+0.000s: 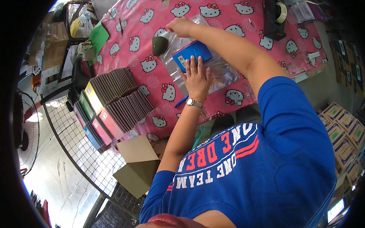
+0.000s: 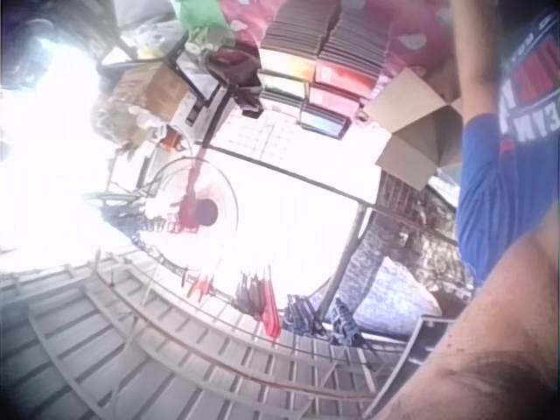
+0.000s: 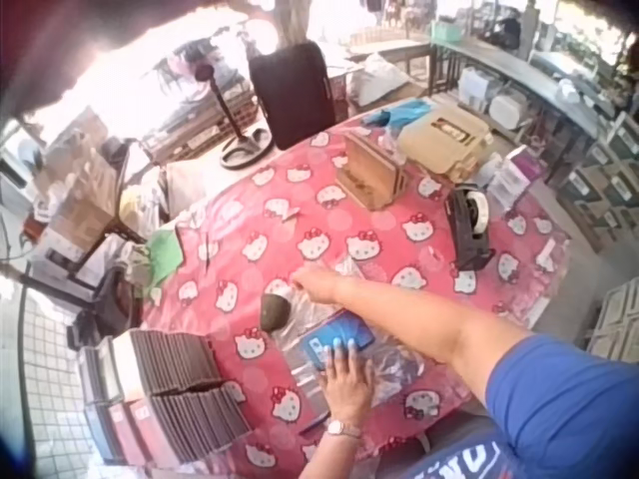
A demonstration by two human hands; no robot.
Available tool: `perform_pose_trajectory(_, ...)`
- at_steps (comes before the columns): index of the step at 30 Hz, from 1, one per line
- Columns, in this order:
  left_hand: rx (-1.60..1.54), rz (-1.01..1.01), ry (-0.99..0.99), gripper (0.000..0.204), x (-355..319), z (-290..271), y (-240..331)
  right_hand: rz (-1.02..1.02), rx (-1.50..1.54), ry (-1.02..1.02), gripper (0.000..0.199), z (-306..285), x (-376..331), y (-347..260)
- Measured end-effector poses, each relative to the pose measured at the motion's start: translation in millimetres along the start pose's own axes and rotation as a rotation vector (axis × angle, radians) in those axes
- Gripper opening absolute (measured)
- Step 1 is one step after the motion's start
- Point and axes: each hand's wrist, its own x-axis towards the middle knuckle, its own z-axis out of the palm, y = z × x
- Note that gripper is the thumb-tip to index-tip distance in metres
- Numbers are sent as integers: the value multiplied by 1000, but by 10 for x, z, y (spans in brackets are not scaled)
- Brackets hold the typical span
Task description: The person selects small colorful notebooks from a stack, slides them into individual plastic sleeves, removes the adhesive backing to seal each bag, and then places the finished packages into a cardboard box.
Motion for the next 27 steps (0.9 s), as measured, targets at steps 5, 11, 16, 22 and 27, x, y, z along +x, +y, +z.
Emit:
perform_pose_trajectory(5, -35, 47, 38, 44, 70, -59, -78, -242, -142, 342, 20, 210, -5, 8)
perform_pose_trajectory(11, -72, 52, 63, 39, 104, -92, -104, -23, -31, -44, 16, -70, 18, -134)
perform_pose_trajectory(16, -237, 40, 109, 32, 228, -99, -232, -242, -136, 384, 9, -42, -583, -234)
perform_pose_trajectory(22, -306, -238, 262, 46, 709, -134, -643, -122, -388, 467, 14, 260, -1319, -489)
perform_pose_trajectory(27, -298, -12, 171, 42, 1301, -499, -1209, -192, -412, 614, 16, 398, -1335, -439)
